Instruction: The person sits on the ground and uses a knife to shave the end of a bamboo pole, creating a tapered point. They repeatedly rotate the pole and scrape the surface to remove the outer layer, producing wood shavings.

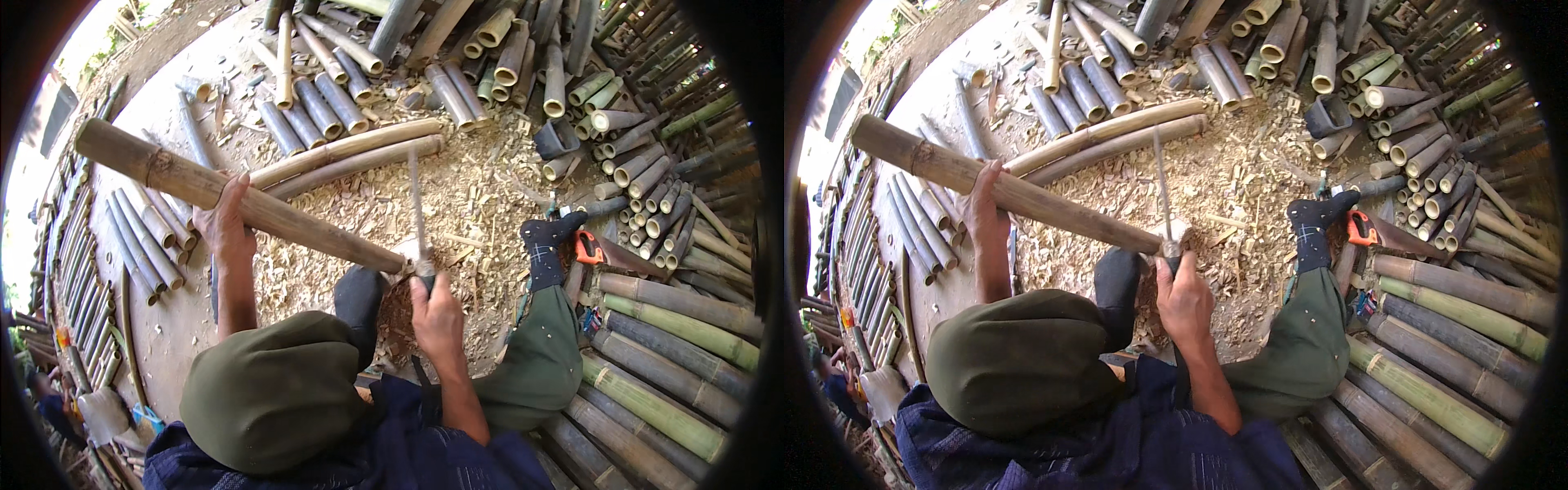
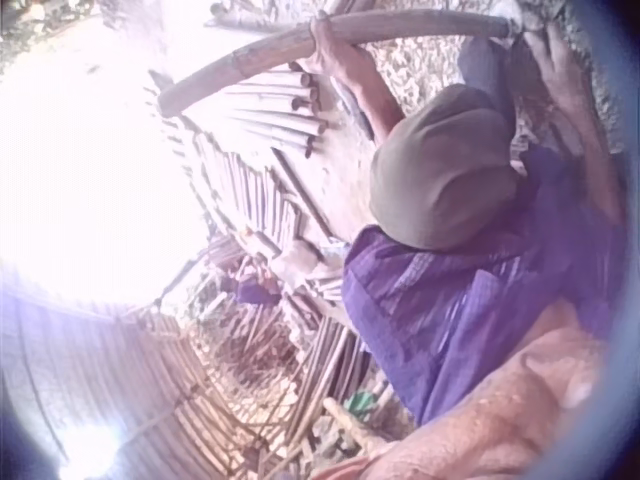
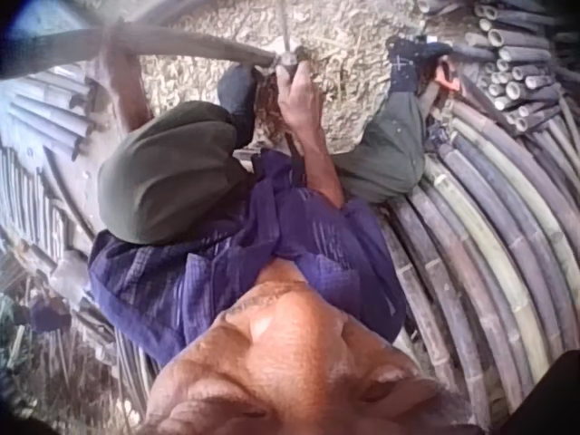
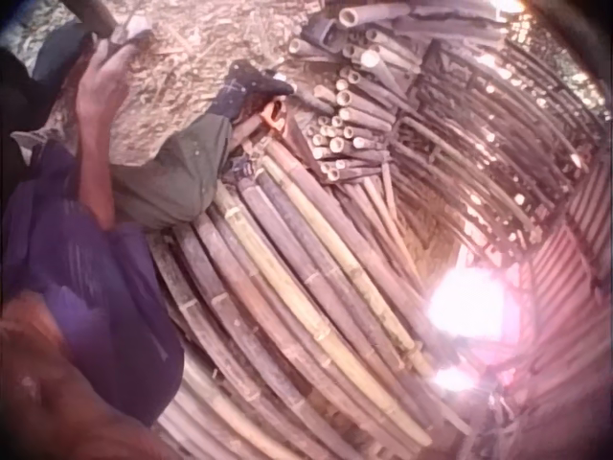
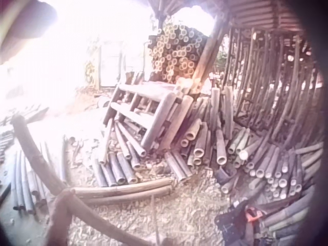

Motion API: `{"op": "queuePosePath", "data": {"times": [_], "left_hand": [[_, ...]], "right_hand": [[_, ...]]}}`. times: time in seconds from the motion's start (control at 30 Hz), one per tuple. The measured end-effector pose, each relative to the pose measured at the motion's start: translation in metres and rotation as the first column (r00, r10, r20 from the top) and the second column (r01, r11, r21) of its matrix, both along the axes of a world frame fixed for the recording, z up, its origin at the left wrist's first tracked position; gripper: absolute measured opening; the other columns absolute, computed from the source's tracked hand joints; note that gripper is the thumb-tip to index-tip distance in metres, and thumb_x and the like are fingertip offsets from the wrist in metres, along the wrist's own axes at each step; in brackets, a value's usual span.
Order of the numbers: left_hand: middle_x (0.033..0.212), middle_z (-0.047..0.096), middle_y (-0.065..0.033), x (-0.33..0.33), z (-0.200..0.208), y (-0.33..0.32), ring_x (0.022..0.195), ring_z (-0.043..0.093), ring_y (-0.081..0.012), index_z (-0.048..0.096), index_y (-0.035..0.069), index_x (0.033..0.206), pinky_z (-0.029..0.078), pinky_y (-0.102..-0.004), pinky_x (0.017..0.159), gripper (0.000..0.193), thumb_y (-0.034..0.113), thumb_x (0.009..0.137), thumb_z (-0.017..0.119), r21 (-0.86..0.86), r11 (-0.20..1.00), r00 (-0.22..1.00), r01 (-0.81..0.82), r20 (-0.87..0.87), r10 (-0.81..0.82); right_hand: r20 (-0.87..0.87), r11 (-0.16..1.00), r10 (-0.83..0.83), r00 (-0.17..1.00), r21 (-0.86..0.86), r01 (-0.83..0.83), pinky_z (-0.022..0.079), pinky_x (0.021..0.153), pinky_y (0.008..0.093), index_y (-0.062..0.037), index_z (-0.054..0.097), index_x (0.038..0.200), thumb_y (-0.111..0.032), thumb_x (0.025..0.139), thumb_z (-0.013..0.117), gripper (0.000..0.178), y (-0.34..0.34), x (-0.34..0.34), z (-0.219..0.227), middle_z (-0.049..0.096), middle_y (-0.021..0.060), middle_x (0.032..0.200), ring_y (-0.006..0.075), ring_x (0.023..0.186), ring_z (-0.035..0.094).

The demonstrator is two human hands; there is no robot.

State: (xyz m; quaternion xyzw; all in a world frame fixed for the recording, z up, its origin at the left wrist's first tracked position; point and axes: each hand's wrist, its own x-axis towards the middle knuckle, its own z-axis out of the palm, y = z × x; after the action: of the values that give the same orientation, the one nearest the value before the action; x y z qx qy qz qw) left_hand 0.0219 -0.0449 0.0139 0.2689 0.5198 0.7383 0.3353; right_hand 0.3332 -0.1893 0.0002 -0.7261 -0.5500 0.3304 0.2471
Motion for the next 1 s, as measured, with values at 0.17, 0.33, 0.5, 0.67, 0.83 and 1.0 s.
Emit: {"op": "queuePosePath", "data": {"times": [0.17,0.33,0.5,0.67,0.83,1.0], "left_hand": [[0.096,0.070,-0.0092,0.009,0.002,0.007,0.088,0.068,-0.0200,0.063,0.000,0.111,0.054,-0.0348,0.084,0.041,0.005,0.078,0.088,-0.086,0.996,0.998,-0.029,-0.055,0.025],[0.101,0.067,-0.0106,0.018,0.002,-0.001,0.092,0.069,-0.0236,0.058,-0.001,0.118,0.057,-0.0386,0.090,0.046,0.002,0.080,0.082,0.066,0.980,0.972,0.187,0.129,-0.194],[0.103,0.064,-0.0106,-0.002,0.013,-0.006,0.097,0.068,-0.0255,0.054,0.000,0.122,0.057,-0.0432,0.095,0.048,-0.003,0.079,0.076,0.238,0.884,0.894,0.402,0.109,-0.435],[0.106,0.064,-0.0118,0.020,0.017,-0.003,0.098,0.067,-0.0250,0.054,0.000,0.126,0.056,-0.0425,0.096,0.053,0.000,0.080,0.079,0.201,0.882,0.892,0.425,0.073,-0.447],[0.107,0.065,-0.0122,0.012,0.015,0.001,0.096,0.067,-0.0231,0.055,-0.002,0.128,0.055,-0.0400,0.092,0.059,0.010,0.081,0.087,0.069,0.995,0.992,0.073,0.101,-0.079],[0.102,0.068,-0.0101,0.021,0.013,0.006,0.091,0.066,-0.0189,0.059,-0.004,0.121,0.054,-0.0347,0.082,0.055,0.008,0.078,0.091,-0.041,0.990,0.988,-0.133,-0.083,0.130]], "right_hand": [[-0.108,0.950,-0.064,0.992,0.299,0.094,0.052,0.061,0.0546,-0.0021,0.055,0.114,-0.032,0.104,0.060,0.032,-0.019,0.002,-0.071,0.069,0.0249,0.081,0.0493,0.072,0.068],[0.122,0.972,0.027,0.992,-0.235,0.003,0.053,0.073,0.0556,0.0000,0.056,0.111,-0.044,0.105,0.054,0.044,-0.034,0.033,-0.112,0.071,0.0292,0.093,0.0484,0.086,0.070],[-0.114,0.998,-0.036,0.993,0.045,0.042,0.053,0.069,0.0541,0.0005,0.053,0.113,-0.037,0.104,0.060,0.039,-0.008,0.006,0.021,0.069,0.0304,0.086,0.0511,0.084,0.068],[0.221,0.972,0.024,0.975,-0.232,0.028,0.054,0.079,0.0568,0.0015,0.055,0.124,-0.038,0.103,0.059,0.045,-0.031,0.011,-0.107,0.070,0.0287,0.098,0.0504,0.090,0.068],[0.078,0.994,0.054,0.995,-0.096,-0.047,0.051,0.074,0.0609,-0.0001,0.053,0.114,-0.041,0.104,0.057,0.043,-0.007,0.011,-0.046,0.068,0.0316,0.091,0.0521,0.086,0.066],[-0.195,0.962,-0.032,0.980,0.261,0.084,0.052,0.060,0.0522,-0.0017,0.053,0.113,-0.029,0.104,0.060,0.030,-0.014,0.000,0.028,0.068,0.0260,0.082,0.0462,0.071,0.069]]}}
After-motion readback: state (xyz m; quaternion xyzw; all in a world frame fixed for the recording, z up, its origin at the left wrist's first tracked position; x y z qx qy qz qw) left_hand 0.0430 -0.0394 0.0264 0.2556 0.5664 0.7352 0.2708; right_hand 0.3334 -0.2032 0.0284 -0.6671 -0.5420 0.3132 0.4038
